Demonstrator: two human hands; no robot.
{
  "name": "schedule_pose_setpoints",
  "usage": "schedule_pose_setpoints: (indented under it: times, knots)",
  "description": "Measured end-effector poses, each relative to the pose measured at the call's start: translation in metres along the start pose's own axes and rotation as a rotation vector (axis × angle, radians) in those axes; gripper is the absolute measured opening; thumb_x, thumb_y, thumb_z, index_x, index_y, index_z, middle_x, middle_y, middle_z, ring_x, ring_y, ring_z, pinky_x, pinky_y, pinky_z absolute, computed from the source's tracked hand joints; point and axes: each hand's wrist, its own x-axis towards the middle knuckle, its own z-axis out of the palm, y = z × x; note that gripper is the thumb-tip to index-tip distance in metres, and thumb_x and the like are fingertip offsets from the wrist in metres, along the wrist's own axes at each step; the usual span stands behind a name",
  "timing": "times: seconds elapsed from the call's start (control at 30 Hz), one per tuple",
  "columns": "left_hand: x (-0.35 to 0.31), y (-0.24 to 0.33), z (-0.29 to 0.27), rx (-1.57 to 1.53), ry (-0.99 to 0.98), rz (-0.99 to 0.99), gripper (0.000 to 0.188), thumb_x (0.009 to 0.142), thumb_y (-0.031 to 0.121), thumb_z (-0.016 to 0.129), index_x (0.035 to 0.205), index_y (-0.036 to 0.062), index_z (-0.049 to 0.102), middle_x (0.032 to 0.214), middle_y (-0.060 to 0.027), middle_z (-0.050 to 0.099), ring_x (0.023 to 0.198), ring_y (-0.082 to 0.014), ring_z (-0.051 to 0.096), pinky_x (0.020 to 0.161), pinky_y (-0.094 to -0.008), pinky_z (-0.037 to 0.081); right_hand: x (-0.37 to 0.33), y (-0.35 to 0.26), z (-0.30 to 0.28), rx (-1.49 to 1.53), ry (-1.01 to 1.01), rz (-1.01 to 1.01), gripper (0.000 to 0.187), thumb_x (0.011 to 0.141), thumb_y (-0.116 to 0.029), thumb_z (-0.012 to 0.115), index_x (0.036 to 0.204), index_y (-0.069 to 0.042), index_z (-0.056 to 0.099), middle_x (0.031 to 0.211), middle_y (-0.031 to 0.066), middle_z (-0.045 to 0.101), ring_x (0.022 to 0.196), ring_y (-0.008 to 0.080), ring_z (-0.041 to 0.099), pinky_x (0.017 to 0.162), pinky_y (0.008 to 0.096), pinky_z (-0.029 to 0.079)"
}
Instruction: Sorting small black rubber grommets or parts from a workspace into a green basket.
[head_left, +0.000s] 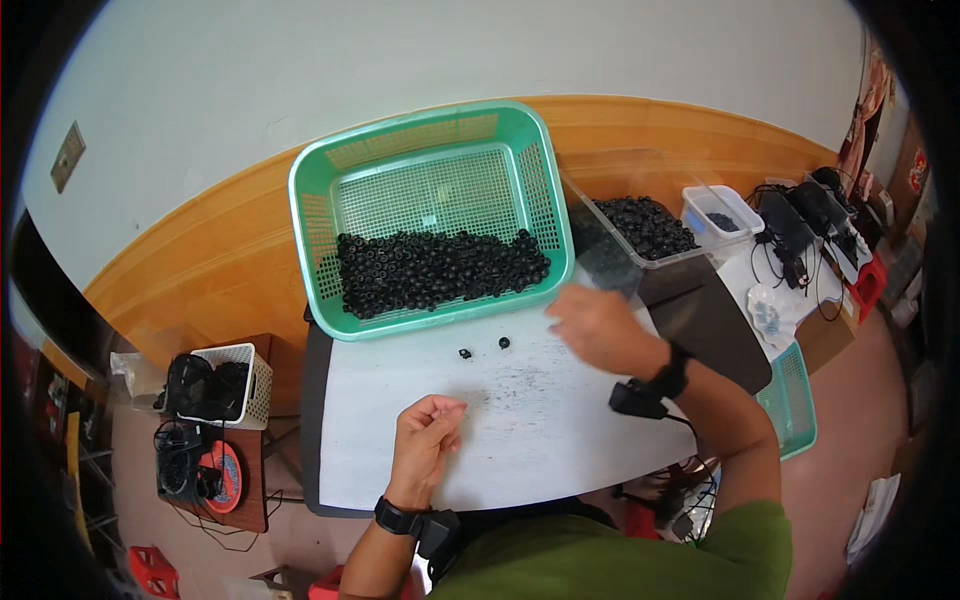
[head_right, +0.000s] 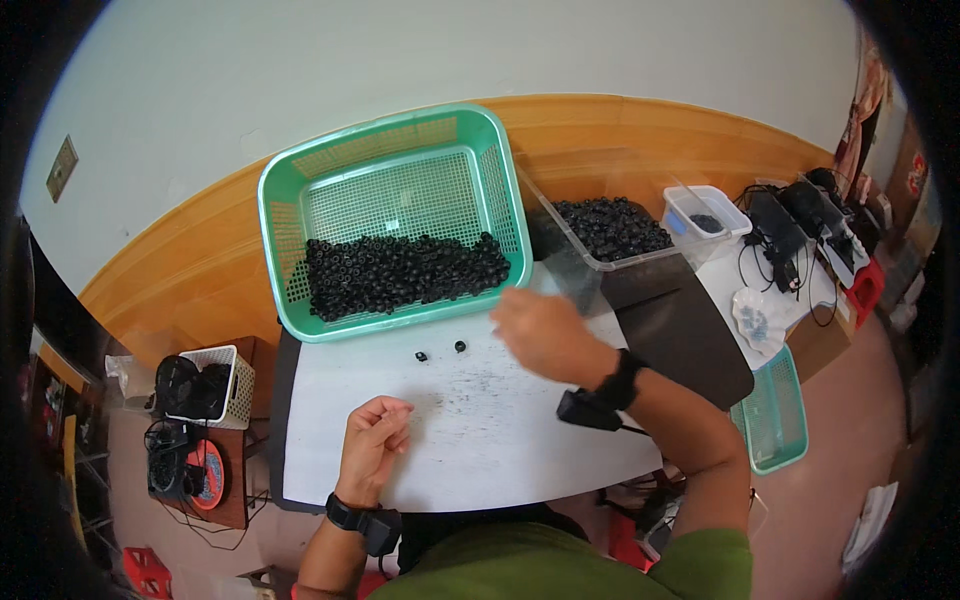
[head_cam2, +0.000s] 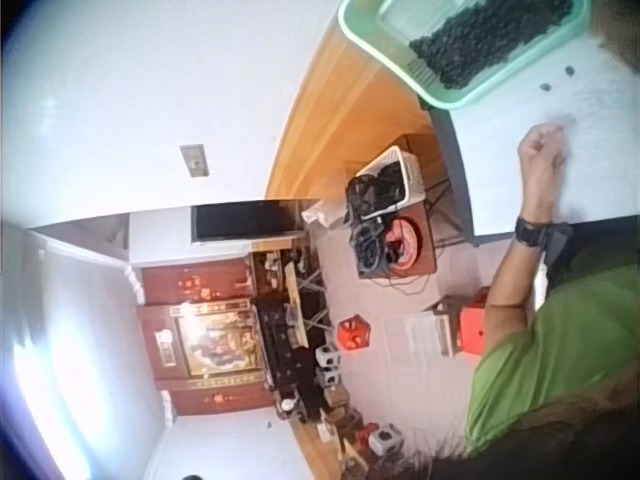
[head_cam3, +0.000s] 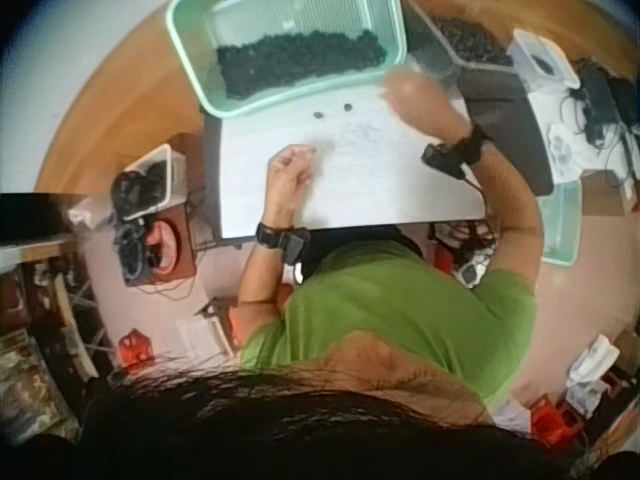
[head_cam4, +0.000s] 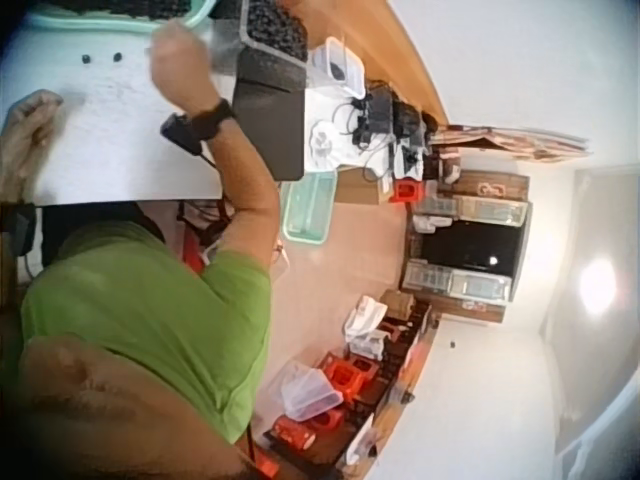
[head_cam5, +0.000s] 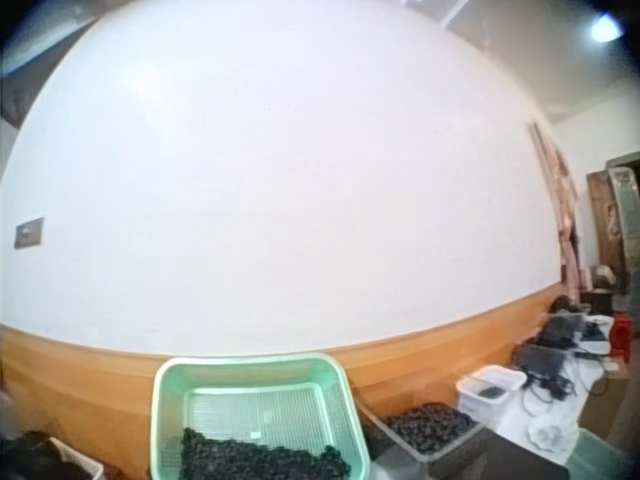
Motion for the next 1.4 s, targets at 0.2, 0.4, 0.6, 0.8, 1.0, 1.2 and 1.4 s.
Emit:
schedule_pose_setpoints:
  times: [0.2,0.4,0.6,0.8,1.0,1.2,1.4]
  knots:
    - [0.004,-0.004,-0.003,-0.036,-0.048,0.011,0.006,0.083,0.004,0.061,0.086,-0.0012,0.061,0.060,0.0037,0.049,0.049,-0.0035,0.038,0.047,-0.0204,0.036,0.015,-0.002,0.065,0.115,-0.309,0.053,0.011,0.077,-0.009,0.060,0.082,-0.001,0.054,0.086,0.0120,0.052,0.084,0.0293,0.055,0.068,0.0396,0.046]
    - [0.001,-0.002,0.002,0.059,-0.035,0.015,0.008,0.084,0.006,0.061,0.087,-0.0018,0.061,0.058,0.0047,0.045,0.048,-0.0043,0.036,0.047,-0.0223,0.036,0.015,0.001,0.075,0.137,-0.391,0.059,0.006,0.076,-0.004,0.055,0.080,0.000,0.054,0.087,0.0124,0.053,0.085,0.0305,0.055,0.069,0.0411,0.045]
    - [0.003,-0.003,0.000,0.078,-0.025,0.019,0.008,0.084,0.006,0.060,0.086,-0.0012,0.061,0.058,0.0044,0.046,0.048,-0.0044,0.036,0.047,-0.0213,0.036,0.015,-0.010,0.058,0.203,-0.453,0.060,0.011,0.075,-0.006,0.057,0.085,-0.001,0.056,0.092,0.0135,0.055,0.085,0.0313,0.056,0.070,0.0412,0.045]
    - [0.004,-0.006,-0.002,0.021,-0.041,0.036,0.007,0.083,0.006,0.061,0.085,-0.0007,0.062,0.062,0.0023,0.052,0.051,-0.0044,0.042,0.046,-0.0204,0.037,0.031,-0.016,0.076,0.186,-0.364,-0.005,0.017,0.074,-0.010,0.063,0.088,-0.002,0.057,0.090,0.0134,0.055,0.084,0.0312,0.057,0.070,0.0411,0.046]
    - [0.005,-0.008,-0.005,-0.005,-0.030,0.032,0.007,0.083,0.006,0.061,0.086,-0.0008,0.062,0.063,0.0022,0.053,0.052,-0.0044,0.042,0.048,-0.0201,0.037,0.029,-0.013,0.057,0.160,-0.541,0.037,0.012,0.075,-0.011,0.062,0.077,-0.001,0.057,0.089,0.0143,0.055,0.084,0.0331,0.057,0.072,0.0430,0.045]
    - [0.005,-0.009,-0.001,0.149,-0.064,0.043,0.010,0.085,0.007,0.059,0.091,-0.0008,0.062,0.067,0.0021,0.054,0.056,-0.0046,0.045,0.051,-0.0204,0.040,0.006,-0.018,0.054,0.337,-0.448,-0.008,0.013,0.072,-0.005,0.065,0.082,0.000,0.057,0.088,0.0125,0.055,0.079,0.0304,0.056,0.069,0.0391,0.046]
    - [-0.005,-0.013,0.030,0.030,-0.167,0.076,0.018,0.089,0.007,0.054,0.104,-0.0010,0.059,0.087,-0.0050,0.062,0.074,-0.0108,0.057,0.069,-0.0228,0.046,-0.005,-0.062,0.026,0.728,-0.120,-0.022,0.024,0.069,0.003,0.068,0.090,-0.003,0.057,0.089,0.0075,0.053,0.063,0.0138,0.053,0.054,0.0251,0.045]
